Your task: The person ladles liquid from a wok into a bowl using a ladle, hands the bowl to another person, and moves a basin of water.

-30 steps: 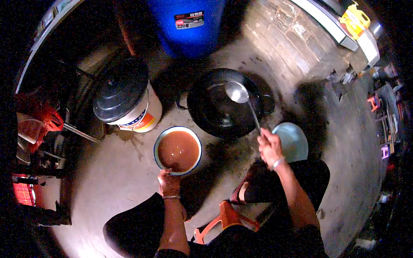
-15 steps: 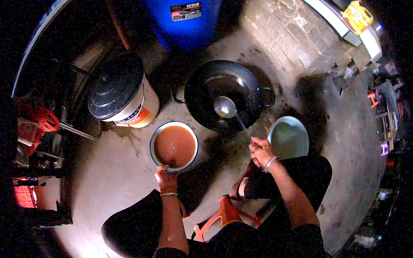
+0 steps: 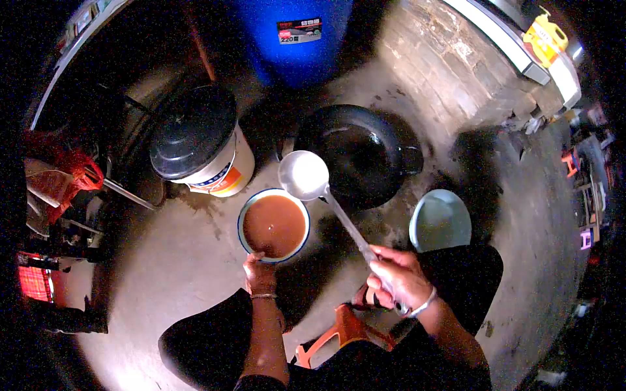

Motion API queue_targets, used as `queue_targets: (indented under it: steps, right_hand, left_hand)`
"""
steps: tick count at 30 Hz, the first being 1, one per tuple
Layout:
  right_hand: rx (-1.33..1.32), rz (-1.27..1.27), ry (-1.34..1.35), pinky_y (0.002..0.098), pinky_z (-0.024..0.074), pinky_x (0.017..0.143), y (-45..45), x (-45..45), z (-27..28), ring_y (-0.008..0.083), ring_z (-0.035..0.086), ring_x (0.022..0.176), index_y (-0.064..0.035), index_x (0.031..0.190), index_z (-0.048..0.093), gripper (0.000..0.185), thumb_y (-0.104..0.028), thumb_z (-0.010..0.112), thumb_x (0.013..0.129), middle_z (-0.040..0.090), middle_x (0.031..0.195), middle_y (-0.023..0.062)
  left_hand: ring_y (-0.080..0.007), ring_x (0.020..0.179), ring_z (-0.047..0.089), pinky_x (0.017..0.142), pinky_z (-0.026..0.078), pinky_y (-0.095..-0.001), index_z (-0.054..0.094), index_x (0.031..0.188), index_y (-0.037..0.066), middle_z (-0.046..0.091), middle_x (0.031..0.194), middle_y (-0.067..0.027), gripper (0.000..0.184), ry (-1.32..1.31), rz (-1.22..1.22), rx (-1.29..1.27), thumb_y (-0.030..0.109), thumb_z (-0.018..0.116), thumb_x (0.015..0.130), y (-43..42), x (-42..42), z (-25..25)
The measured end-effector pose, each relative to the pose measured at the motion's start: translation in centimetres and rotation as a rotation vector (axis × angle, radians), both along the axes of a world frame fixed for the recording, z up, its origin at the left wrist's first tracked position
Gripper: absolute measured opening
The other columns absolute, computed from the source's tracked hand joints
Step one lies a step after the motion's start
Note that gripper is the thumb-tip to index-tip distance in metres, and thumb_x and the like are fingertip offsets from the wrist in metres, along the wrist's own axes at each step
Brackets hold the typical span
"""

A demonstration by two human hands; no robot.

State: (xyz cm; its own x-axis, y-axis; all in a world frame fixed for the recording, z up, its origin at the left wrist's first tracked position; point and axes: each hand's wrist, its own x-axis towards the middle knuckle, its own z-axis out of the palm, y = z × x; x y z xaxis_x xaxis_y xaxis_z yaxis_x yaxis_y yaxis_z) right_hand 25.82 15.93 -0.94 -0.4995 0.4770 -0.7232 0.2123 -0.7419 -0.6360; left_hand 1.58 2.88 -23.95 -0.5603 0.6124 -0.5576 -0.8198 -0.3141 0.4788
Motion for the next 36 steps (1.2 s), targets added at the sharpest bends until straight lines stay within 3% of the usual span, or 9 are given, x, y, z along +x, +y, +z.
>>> queue_targets:
  steps: [4,6,8,11,16,20,23,30,36]
  right_hand:
    - [0.557,0.329,-0.097,0.0260,0.0410,0.039,-3.4,0.3,-1.3,0.0109,0.050,0.043,-0.0048,0.131,0.042,0.043,-0.012,0.051,0.090,0.057,0.063,0.0040]
    - [1.243,0.565,-0.145,0.0371,0.0503,0.055,-3.7,0.2,-2.8,0.0262,0.064,0.062,-0.0030,0.127,0.044,0.044,-0.006,0.055,0.085,0.061,0.073,0.0165]
    - [1.330,0.671,-0.215,0.0369,0.0509,0.059,-3.9,0.0,-2.0,0.0283,0.064,0.067,-0.0022,0.124,0.047,0.041,-0.006,0.055,0.084,0.062,0.080,0.0178]
    - [1.185,0.544,-0.177,0.0363,0.0506,0.059,-3.3,0.1,-1.8,0.0298,0.064,0.067,-0.0016,0.122,0.049,0.039,-0.005,0.055,0.084,0.062,0.081,0.0185]
    - [0.948,0.190,-0.243,0.0254,0.0437,0.046,2.5,1.3,-3.8,0.0073,0.050,0.053,-0.0020,0.119,0.052,0.031,-0.009,0.053,0.088,0.054,0.063,0.0015]
    - [0.675,-0.080,-0.460,0.0244,0.0320,0.036,8.8,1.7,-7.8,0.0073,0.039,0.043,-0.0049,0.121,0.051,0.032,-0.012,0.051,0.089,0.044,0.058,-0.0028]
    - [0.656,-0.293,-0.573,0.0274,0.0316,0.037,11.4,2.2,-12.0,0.0107,0.037,0.042,-0.0034,0.106,0.057,0.022,-0.014,0.052,0.087,0.044,0.059,-0.0017]
    - [0.673,-0.013,-0.658,0.0301,0.0402,0.041,7.9,2.5,-14.4,0.0173,0.053,0.049,0.0002,0.100,0.060,0.022,-0.014,0.054,0.084,0.059,0.066,0.0076]
    - [0.205,-0.120,-0.335,0.0271,0.0337,0.034,3.6,0.5,-11.1,0.0114,0.041,0.039,-0.0080,0.117,0.049,0.031,-0.013,0.055,0.088,0.048,0.058,0.0031]
  left_hand:
    - [-0.0254,0.109,0.049,0.088,0.041,-0.0444,0.047,0.123,0.014,0.051,0.123,-0.0026,0.059,-0.072,-0.014,-0.036,0.011,0.053,0.064,-0.4,-0.4,-0.6]
    - [-0.0284,0.109,0.049,0.091,0.041,-0.0442,0.051,0.114,0.007,0.053,0.119,-0.0075,0.048,-0.050,0.012,-0.021,0.016,0.053,0.067,-0.3,-0.3,-1.2]
    - [-0.0303,0.110,0.049,0.093,0.041,-0.0443,0.053,0.110,0.003,0.054,0.118,-0.0102,0.044,-0.041,0.029,0.002,0.018,0.053,0.068,-0.4,-0.4,-1.6]
    - [-0.0312,0.111,0.049,0.094,0.041,-0.0446,0.052,0.111,0.002,0.054,0.118,-0.0109,0.047,-0.058,0.024,0.032,0.016,0.054,0.066,-0.2,-0.3,-1.4]
    - [-0.0313,0.111,0.049,0.096,0.039,-0.0449,0.052,0.115,0.003,0.054,0.120,-0.0111,0.052,-0.054,0.000,0.039,0.014,0.055,0.064,-0.2,-0.7,-2.1]
    - [-0.0282,0.108,0.049,0.091,0.040,-0.0445,0.048,0.121,0.012,0.053,0.119,-0.0048,0.058,-0.131,0.000,0.081,0.008,0.052,0.063,-0.2,-0.8,-1.9]
    - [-0.0320,0.109,0.049,0.093,0.040,-0.0472,0.052,0.111,0.003,0.053,0.118,-0.0107,0.049,-0.051,0.027,-0.097,0.016,0.054,0.064,-0.1,-0.6,-1.4]
    - [-0.0300,0.105,0.052,0.088,0.043,-0.0458,0.054,0.106,0.003,0.055,0.114,-0.0091,0.042,-0.010,0.004,-0.028,0.016,0.054,0.066,-0.1,-0.5,-1.4]
    - [-0.0311,0.103,0.053,0.085,0.046,-0.0466,0.054,0.107,0.004,0.056,0.112,-0.0092,0.043,-0.035,0.023,-0.087,0.016,0.054,0.066,-0.2,-0.7,-2.0]
